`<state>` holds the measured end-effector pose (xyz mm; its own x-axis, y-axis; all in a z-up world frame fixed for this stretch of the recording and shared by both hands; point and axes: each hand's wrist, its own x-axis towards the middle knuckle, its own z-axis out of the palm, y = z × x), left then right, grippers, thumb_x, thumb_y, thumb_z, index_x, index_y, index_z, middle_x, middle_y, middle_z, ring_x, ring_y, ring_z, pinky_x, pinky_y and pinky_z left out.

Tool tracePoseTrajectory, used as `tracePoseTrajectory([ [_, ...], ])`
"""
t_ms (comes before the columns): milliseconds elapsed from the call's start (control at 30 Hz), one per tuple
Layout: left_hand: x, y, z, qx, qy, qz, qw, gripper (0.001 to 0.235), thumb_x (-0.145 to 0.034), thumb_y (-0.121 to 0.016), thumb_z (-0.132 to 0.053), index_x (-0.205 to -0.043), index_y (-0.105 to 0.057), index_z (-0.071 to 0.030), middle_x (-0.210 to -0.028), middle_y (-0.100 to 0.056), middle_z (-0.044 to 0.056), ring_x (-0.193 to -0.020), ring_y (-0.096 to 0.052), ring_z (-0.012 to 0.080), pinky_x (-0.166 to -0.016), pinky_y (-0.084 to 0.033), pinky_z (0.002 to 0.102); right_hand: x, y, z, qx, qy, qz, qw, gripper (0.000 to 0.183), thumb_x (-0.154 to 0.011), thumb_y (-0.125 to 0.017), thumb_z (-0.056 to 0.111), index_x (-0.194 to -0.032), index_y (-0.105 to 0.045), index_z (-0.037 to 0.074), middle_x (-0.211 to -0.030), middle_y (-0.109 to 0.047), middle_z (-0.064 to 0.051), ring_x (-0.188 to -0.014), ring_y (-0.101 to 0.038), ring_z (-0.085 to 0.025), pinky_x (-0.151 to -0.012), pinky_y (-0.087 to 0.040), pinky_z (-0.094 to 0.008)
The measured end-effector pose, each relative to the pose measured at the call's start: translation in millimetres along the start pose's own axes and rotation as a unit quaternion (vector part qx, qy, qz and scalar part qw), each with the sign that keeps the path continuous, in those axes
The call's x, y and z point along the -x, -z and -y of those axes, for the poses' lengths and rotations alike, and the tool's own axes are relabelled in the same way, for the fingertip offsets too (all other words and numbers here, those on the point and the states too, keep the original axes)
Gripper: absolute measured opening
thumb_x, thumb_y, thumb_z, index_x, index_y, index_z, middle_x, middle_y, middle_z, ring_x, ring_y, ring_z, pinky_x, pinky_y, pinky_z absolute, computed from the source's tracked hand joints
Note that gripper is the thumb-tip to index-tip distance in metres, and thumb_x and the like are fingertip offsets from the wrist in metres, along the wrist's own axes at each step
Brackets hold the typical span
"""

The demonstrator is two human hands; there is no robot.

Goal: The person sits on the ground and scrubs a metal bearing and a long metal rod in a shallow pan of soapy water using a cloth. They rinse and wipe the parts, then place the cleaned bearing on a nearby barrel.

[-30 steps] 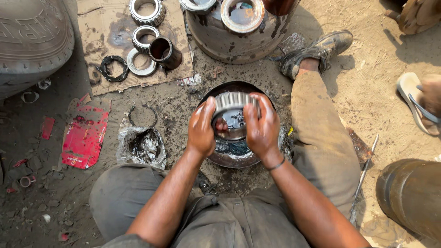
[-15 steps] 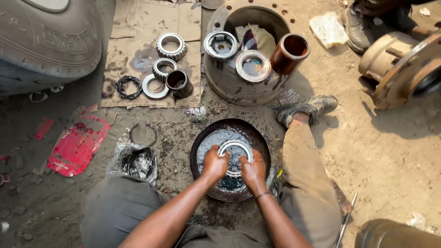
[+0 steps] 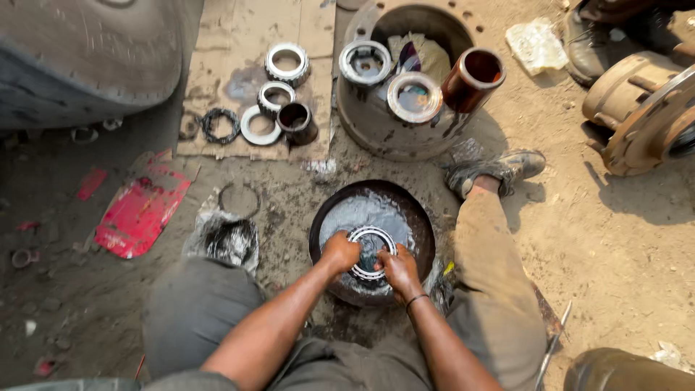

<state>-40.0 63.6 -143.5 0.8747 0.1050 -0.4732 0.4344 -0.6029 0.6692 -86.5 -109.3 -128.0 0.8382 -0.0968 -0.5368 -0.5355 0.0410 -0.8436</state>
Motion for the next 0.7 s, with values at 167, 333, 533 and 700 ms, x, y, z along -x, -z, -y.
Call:
tracePoseTrajectory([
  [167,19,71,-72,0.236,0.041,0.099,0.966,0.050,-0.077,-0.081,-0.024,-0.118,-0.067,0.000,-0.109,-0.075,0.019,-0.099,-0.069,0.0265,-0.088,-0.049,0.041,4,1,76,-0.149,-0.044,0.066,0.986,0.033,-0.101,-0.055,0.038,-0.112,-0.064,0.008,-0.085,-0.068,-0.006,-0.073,-0.065,-0.017,-0.065,-0.054,-0.035],
  [333,64,105,-98,0.425,0.064,0.256,0.866,0.060,-0.088,-0.069,-0.043,-0.129,-0.065,0.002,-0.122,-0.067,0.023,-0.108,-0.064,0.0336,-0.097,-0.050,0.052,44,-13,106,-0.282,-0.118,0.069,0.950,0.061,-0.100,-0.034,0.057,-0.123,-0.061,0.007,-0.103,-0.076,-0.007,-0.094,-0.073,-0.021,-0.085,-0.059,-0.043],
  [533,77,109,-100,0.417,0.103,0.312,0.848,0.073,-0.097,-0.046,-0.063,-0.149,-0.046,-0.012,-0.146,-0.054,0.001,-0.145,-0.041,0.0193,-0.122,-0.023,0.042,50,-29,135,0.016,0.262,0.011,0.965,0.047,-0.106,-0.050,0.044,-0.098,-0.076,0.005,-0.103,-0.075,-0.015,-0.098,-0.067,-0.027,-0.090,-0.052,-0.039],
  [700,79,110,-86,0.487,0.069,0.310,0.813,0.081,-0.114,-0.041,-0.063,-0.142,-0.047,0.012,-0.105,-0.029,0.024,-0.100,-0.006,0.0361,-0.120,-0.004,0.066,57,-21,124,0.359,0.586,0.031,0.725,0.027,-0.082,-0.074,0.032,-0.079,-0.065,0.006,-0.083,-0.062,-0.016,-0.085,-0.060,-0.036,-0.079,-0.045,-0.049],
])
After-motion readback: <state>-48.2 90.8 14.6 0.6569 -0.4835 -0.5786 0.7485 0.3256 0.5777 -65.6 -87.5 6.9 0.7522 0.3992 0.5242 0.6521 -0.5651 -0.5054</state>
